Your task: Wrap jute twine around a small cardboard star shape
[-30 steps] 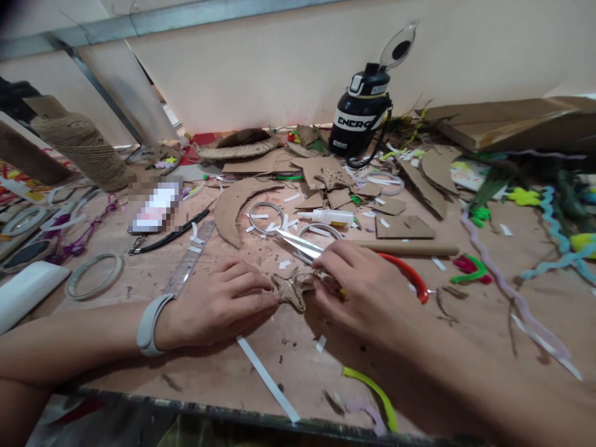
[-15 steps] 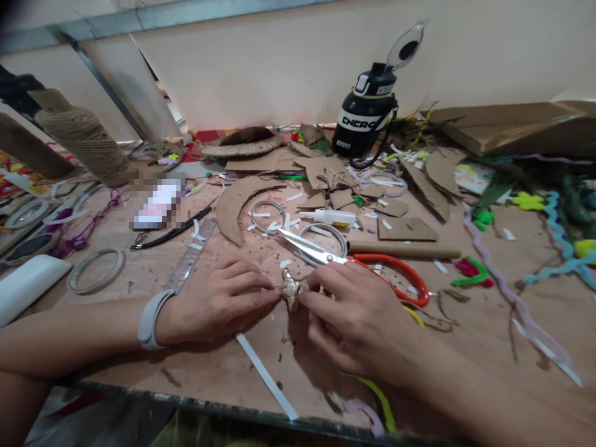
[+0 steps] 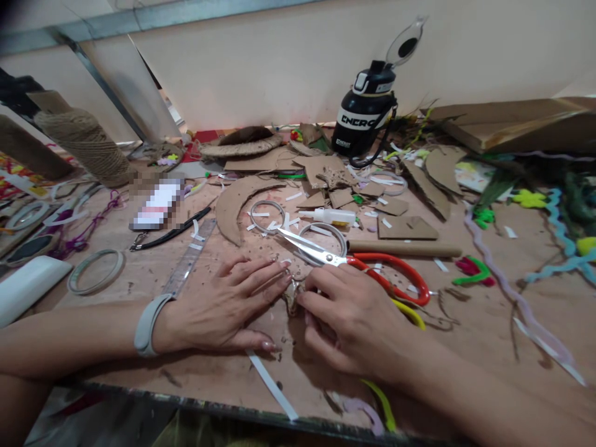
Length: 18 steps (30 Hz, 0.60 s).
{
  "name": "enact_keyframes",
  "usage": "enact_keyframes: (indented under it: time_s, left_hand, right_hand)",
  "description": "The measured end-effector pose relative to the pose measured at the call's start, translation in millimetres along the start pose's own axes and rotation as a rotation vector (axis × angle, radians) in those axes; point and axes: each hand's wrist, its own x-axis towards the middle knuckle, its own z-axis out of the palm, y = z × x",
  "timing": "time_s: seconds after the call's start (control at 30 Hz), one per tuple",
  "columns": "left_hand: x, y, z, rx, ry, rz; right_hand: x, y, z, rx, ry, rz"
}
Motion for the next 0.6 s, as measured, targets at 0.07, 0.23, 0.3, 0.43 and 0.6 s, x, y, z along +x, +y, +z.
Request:
enact_keyframes:
  time_s: [0.07, 0.23, 0.3, 0.43, 0.6]
  left_hand:
    - [-0.9, -0.3, 2.4, -0.017, -0.031, -0.011]
    - [0.4, -0.6, 2.5, -0.091, -0.057, -0.027]
    - [2.5, -1.5, -0.9, -0.148, -0.063, -0.035]
    - [8.7, -8.5, -10.8, -0.291, -0.063, -0.108]
    - [15.2, -21.4, -16.3, -0.599, -0.024, -0.258]
  right_hand:
    - [-0.6, 0.4, 1.7, 0.004, -0.008, 0.004]
    - [0.8, -0.6, 3.0, -0.006, 0.020, 0.008]
    - [1.7, -1.7, 2.5, -0.014, 0.021, 0.010]
    - [0.6, -2.4, 1.9, -0.024, 0.032, 0.019]
    - [-5.3, 1.0, 5.5, 0.002, -0.007, 0.000]
